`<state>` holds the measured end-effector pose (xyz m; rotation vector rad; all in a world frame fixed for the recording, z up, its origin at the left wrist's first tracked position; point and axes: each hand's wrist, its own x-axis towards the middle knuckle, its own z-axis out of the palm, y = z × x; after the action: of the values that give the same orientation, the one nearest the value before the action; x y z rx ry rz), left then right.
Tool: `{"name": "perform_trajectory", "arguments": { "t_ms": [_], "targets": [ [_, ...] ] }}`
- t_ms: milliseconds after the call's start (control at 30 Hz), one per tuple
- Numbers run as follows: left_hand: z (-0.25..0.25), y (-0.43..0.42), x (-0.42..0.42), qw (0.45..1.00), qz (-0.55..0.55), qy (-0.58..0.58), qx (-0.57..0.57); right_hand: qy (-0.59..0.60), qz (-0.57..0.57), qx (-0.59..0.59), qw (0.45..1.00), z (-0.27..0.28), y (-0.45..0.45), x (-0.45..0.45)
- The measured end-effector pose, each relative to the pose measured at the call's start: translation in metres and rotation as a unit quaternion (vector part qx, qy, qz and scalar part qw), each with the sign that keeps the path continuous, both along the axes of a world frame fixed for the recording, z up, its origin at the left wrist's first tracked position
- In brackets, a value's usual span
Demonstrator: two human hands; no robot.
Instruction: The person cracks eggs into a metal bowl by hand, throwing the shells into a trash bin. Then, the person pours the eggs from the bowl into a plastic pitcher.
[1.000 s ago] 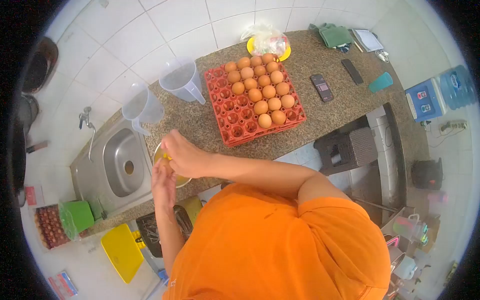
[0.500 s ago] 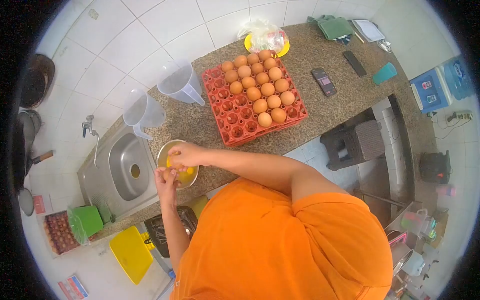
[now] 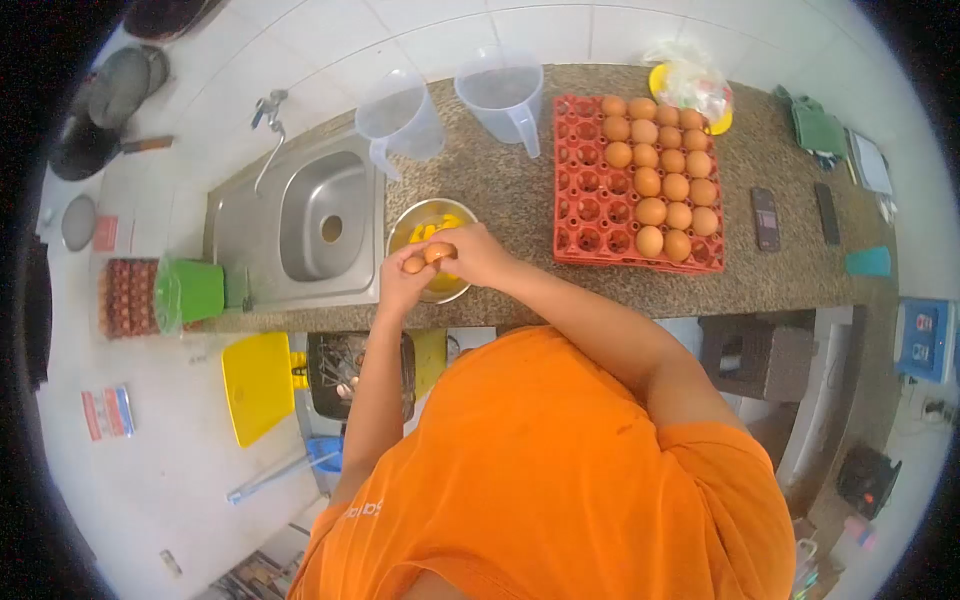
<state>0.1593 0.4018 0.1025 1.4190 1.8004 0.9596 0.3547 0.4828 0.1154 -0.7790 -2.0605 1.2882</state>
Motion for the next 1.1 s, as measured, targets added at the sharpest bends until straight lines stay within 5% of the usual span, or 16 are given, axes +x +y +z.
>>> {"name": "perform_trajectory", "arguments": {
  "t_ms": [100, 233, 333, 433, 567, 700, 767, 833, 900, 1033, 1100],
  "targets": [
    [0.037, 0.0, -0.008, 0.994, -0.04, 0.102, -0.022, 0.022, 0.043, 0.163, 0.985, -0.006, 0.012, 0.002],
    [0.073, -0.002, -0.018, 0.971, -0.074, 0.225, 0.046, -0.017, 0.02, 0.199, 0.98, 0.019, 0.018, 0.008],
    [0.038, 0.0, -0.027, 0.995, -0.003, -0.061, 0.085, 0.079, -0.065, -0.017, 0.995, 0.049, 0.006, 0.003],
    [0.039, -0.014, -0.013, 0.859, 0.076, -0.5, -0.078, 0.176, -0.059, -0.135, 0.973, 0.025, -0.005, -0.025],
    [0.008, -0.052, -0.007, 0.638, 0.116, -0.761, -0.011, 0.086, -0.033, 0.172, 0.981, 0.045, -0.008, -0.021],
    [0.001, -0.14, -0.06, 0.536, 0.034, -0.808, 0.242, -0.08, -0.2, 0.237, 0.947, 0.102, 0.045, 0.064],
    [-0.007, -0.204, -0.103, 0.634, 0.228, -0.696, 0.249, -0.258, -0.32, 0.365, 0.836, 0.101, 0.074, 0.125],
    [-0.046, -0.261, -0.137, 0.759, 0.493, -0.408, 0.123, -0.481, -0.273, 0.323, 0.768, 0.083, 0.09, 0.178],
    [-0.105, -0.336, -0.199, 0.763, 0.578, -0.259, -0.127, -0.465, -0.225, 0.368, 0.773, 0.081, 0.102, 0.193],
    [-0.104, -0.317, -0.194, 0.752, 0.451, -0.48, 0.018, -0.438, -0.113, 0.337, 0.826, 0.074, 0.133, 0.209],
    [-0.058, -0.25, -0.149, 0.786, 0.353, -0.505, 0.05, -0.37, -0.232, 0.272, 0.858, 0.111, 0.108, 0.188]
  ]
}}
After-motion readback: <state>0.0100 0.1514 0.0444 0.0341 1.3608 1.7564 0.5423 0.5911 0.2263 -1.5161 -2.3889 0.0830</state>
